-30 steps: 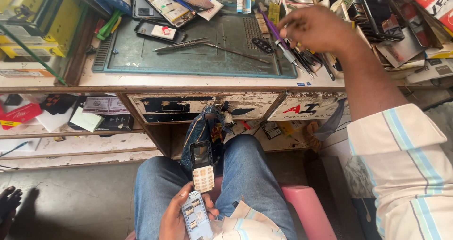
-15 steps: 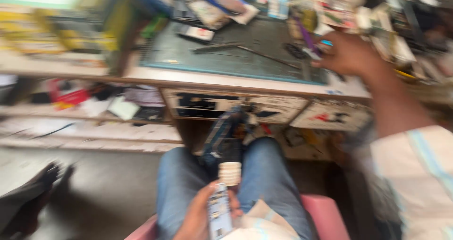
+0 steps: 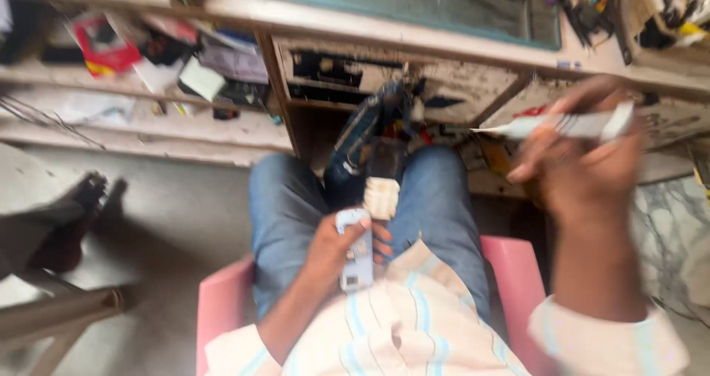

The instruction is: The person disassembles a white feature phone, removes the keypad, and uses a screwdriver and tweezers to adjust internal components. They briefly test a separate black feature phone, then return to the white phone to reassemble it.

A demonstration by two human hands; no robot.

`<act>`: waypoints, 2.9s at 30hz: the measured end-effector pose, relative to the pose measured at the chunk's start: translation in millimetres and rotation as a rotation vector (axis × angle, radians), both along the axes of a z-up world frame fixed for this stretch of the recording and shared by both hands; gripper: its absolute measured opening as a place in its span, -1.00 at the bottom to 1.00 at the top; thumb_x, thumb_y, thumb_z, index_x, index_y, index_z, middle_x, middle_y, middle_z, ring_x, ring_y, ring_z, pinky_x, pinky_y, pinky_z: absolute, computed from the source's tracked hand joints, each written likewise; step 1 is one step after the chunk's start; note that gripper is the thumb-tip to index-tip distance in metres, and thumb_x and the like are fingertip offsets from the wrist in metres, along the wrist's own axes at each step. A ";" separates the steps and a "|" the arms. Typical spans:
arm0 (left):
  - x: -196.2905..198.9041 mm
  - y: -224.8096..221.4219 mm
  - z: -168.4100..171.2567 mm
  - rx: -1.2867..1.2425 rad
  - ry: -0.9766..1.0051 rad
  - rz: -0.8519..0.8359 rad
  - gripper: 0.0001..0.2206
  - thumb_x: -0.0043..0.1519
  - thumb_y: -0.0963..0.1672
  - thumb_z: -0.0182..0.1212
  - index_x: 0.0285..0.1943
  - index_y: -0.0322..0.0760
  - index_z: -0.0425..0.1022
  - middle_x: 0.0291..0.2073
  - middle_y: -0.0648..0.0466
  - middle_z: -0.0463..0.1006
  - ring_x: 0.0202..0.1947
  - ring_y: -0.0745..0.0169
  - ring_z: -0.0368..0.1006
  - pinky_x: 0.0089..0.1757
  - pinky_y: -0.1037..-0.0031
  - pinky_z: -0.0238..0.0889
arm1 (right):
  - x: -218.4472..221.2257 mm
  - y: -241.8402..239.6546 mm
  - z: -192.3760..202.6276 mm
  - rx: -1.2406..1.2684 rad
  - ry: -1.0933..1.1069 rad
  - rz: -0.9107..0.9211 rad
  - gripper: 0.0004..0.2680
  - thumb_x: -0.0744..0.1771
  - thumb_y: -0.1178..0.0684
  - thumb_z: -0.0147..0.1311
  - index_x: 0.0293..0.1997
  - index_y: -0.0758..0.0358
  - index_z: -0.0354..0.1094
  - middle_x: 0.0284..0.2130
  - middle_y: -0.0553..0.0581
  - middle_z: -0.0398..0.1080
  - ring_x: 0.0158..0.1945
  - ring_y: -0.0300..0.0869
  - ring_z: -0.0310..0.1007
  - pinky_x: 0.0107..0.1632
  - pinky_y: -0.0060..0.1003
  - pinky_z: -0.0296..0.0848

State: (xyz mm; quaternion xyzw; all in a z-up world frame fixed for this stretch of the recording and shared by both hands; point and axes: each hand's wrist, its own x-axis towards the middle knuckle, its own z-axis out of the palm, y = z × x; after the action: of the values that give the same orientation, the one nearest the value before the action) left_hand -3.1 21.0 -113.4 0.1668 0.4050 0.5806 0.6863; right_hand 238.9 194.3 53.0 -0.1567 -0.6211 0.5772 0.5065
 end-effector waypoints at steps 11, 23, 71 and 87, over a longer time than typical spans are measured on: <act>-8.9 -10.1 -1.3 0.228 0.041 0.011 -0.77 0.37 -0.14 0.15 0.07 -0.48 0.46 -0.33 -0.03 0.59 -0.29 0.18 0.60 -0.19 0.37 0.54 | -51.1 -111.2 -66.3 -0.211 -0.682 -0.018 -0.83 0.31 0.23 0.19 -0.05 0.36 0.36 -0.26 0.15 0.51 -0.28 -0.33 0.52 -0.28 -0.41 0.49; -18.7 -16.8 7.7 0.258 0.004 0.026 -0.75 0.39 -0.14 0.09 0.11 -0.50 0.45 -0.22 -0.05 0.62 -0.18 0.20 0.61 -0.08 0.37 0.55 | -96.5 -115.7 -43.9 0.106 -1.005 -0.025 -0.79 0.33 0.13 0.10 0.05 0.28 0.50 -0.30 0.13 0.57 -0.32 -0.29 0.58 -0.27 -0.41 0.51; -55.7 5.9 -7.9 -0.023 0.821 0.002 -0.75 0.27 -0.20 0.11 0.06 -0.49 0.54 -0.40 0.00 0.71 -0.40 0.28 0.71 -0.35 0.48 0.56 | -155.8 -64.0 -95.8 0.010 -1.312 0.266 -0.81 0.37 0.02 -0.01 -0.16 0.25 0.54 -0.42 0.22 0.57 -0.37 0.03 0.60 -0.23 -0.08 0.53; -69.4 9.7 -9.0 -0.168 0.792 -0.047 -0.82 0.29 -0.17 0.10 -0.11 -0.45 0.58 -0.49 -0.05 0.71 -0.43 0.22 0.72 -0.38 0.44 0.54 | -175.3 -44.6 -115.3 0.225 -1.303 0.469 -0.85 0.38 0.04 0.01 -0.16 0.23 0.51 -0.44 0.18 0.55 -0.35 0.05 0.58 -0.26 -0.06 0.51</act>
State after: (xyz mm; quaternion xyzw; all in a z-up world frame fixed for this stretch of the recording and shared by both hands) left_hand -72.5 30.7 -122.4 0.3299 0.6802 0.4205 0.5016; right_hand 63.6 149.7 -62.3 -0.2792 -0.8716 0.3919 -0.0938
